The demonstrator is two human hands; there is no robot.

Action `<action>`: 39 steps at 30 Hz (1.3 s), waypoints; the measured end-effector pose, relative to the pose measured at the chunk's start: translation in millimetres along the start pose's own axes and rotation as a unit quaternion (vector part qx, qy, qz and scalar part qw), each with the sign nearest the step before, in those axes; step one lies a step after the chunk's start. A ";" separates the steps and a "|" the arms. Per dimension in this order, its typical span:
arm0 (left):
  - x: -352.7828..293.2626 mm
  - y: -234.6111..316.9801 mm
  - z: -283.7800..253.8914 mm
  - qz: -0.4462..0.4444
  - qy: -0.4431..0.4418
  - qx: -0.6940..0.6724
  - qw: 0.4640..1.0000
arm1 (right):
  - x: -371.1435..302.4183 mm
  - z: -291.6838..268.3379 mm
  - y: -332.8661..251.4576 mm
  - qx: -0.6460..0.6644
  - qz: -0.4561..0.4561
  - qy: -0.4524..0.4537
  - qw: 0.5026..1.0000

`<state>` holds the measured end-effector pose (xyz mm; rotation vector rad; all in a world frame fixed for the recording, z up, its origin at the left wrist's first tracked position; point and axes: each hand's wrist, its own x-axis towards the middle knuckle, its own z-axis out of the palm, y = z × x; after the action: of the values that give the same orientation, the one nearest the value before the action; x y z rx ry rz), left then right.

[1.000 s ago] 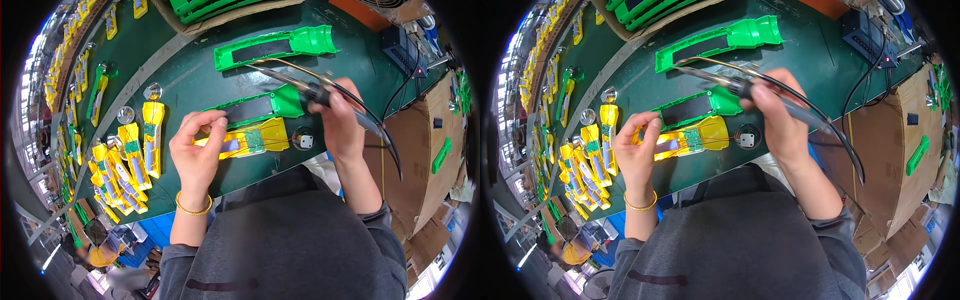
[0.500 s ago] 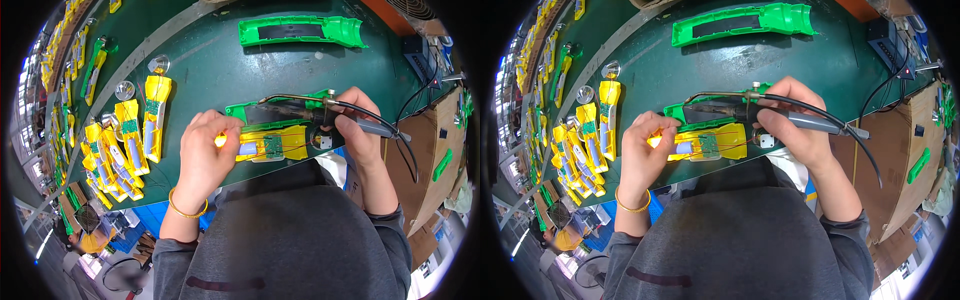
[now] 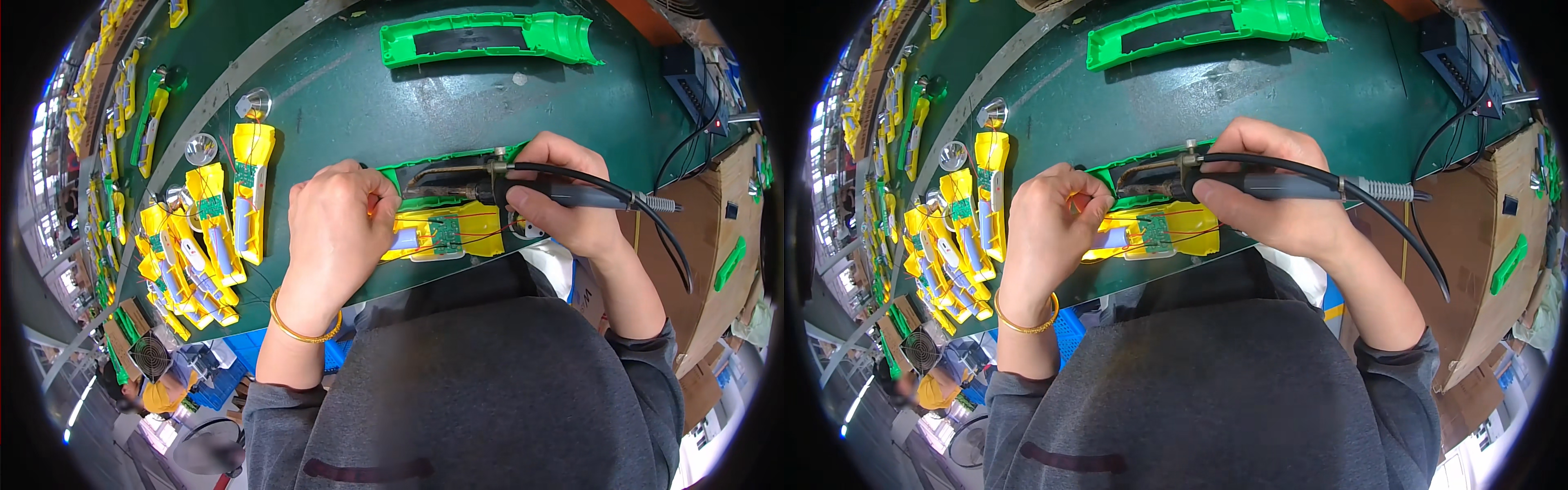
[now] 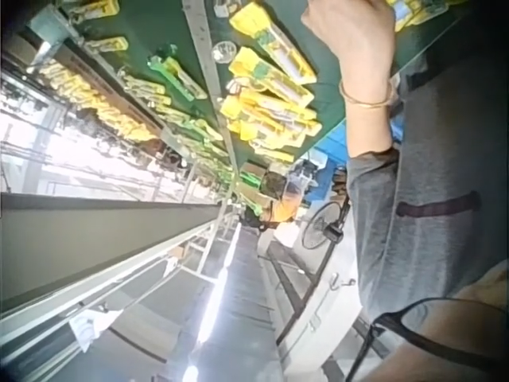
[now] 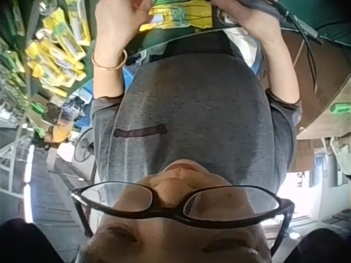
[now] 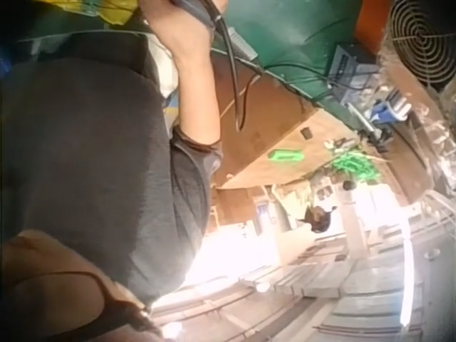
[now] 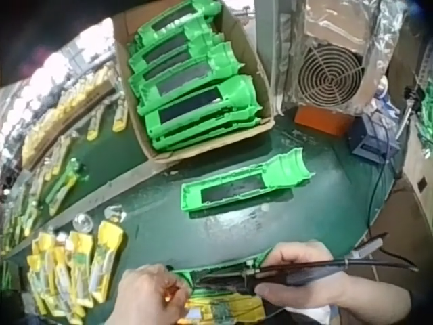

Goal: Soldering internal components and assembling the plastic bodies of flashlights on a factory production line.

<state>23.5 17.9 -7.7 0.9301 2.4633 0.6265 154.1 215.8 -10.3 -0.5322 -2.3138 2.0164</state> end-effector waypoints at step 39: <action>10.4 24.7 -2.3 0.062 -0.005 0.077 0.995 | -27.1 -26.9 4.7 0.225 -0.024 0.144 0.963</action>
<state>27.5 41.1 5.3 1.1488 2.4869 0.4765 187.1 234.6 -5.0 -0.6712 -1.6210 2.1710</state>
